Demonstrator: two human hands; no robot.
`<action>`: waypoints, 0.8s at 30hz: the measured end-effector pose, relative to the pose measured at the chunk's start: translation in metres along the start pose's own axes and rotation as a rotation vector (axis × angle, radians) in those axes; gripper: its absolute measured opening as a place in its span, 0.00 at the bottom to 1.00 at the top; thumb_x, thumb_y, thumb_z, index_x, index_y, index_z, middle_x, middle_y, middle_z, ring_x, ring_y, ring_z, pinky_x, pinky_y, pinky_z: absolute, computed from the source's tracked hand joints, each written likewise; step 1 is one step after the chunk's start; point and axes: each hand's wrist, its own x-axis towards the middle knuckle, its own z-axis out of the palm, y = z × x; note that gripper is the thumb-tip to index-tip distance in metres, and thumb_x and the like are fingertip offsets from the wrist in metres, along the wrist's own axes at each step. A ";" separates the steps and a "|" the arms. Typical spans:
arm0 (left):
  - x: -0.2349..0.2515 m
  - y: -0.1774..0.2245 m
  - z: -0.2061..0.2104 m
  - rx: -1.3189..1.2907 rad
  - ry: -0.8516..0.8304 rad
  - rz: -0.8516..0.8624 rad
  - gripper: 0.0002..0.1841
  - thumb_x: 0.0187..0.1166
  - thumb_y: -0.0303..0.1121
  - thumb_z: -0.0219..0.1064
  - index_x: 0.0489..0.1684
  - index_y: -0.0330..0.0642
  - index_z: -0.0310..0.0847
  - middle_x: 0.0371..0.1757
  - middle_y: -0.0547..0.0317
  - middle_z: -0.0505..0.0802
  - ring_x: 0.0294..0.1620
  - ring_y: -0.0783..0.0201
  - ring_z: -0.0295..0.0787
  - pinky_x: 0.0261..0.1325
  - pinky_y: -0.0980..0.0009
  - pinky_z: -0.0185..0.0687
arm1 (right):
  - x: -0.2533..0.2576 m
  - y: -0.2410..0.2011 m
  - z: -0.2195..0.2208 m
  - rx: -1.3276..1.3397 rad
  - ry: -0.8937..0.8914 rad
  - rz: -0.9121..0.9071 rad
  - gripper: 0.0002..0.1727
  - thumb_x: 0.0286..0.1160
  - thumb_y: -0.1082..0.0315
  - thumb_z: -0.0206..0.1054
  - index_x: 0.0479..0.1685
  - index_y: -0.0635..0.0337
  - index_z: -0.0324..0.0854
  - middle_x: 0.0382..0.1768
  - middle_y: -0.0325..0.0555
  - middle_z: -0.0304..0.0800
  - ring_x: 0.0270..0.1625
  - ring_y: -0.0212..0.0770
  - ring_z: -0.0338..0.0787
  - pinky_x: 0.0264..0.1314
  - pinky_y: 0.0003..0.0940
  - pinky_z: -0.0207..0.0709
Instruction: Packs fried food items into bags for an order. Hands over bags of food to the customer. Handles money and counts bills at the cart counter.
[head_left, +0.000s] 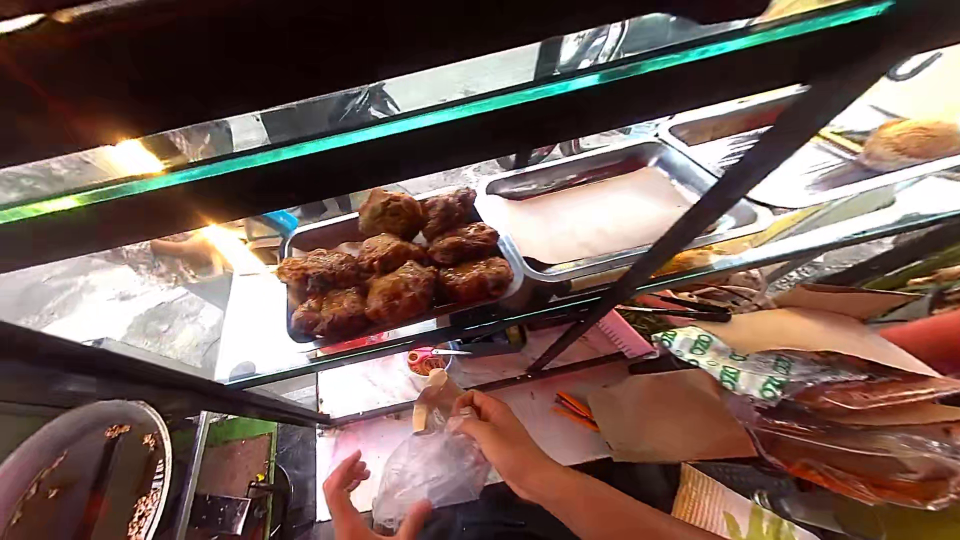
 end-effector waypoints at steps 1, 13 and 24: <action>0.001 0.002 -0.001 0.073 0.044 0.058 0.51 0.52 0.55 0.89 0.72 0.31 0.68 0.64 0.41 0.83 0.65 0.56 0.82 0.67 0.58 0.81 | 0.002 -0.002 0.014 -0.009 -0.037 -0.031 0.11 0.76 0.68 0.67 0.53 0.60 0.81 0.40 0.44 0.89 0.36 0.37 0.89 0.31 0.33 0.83; -0.005 -0.077 -0.052 -0.660 0.059 -0.737 0.09 0.88 0.29 0.60 0.46 0.32 0.83 0.34 0.51 0.94 0.35 0.62 0.93 0.44 0.63 0.93 | 0.083 -0.015 0.001 -1.350 -0.244 -0.564 0.21 0.77 0.64 0.67 0.70 0.45 0.86 0.71 0.41 0.85 0.79 0.49 0.76 0.81 0.57 0.69; 0.012 -0.105 -0.020 -0.352 -0.121 -0.546 0.28 0.68 0.40 0.74 0.63 0.31 0.73 0.49 0.51 0.89 0.49 0.64 0.89 0.52 0.65 0.88 | 0.041 -0.027 -0.058 -1.627 -0.525 -0.439 0.10 0.80 0.65 0.63 0.42 0.54 0.91 0.49 0.47 0.89 0.61 0.54 0.84 0.67 0.55 0.76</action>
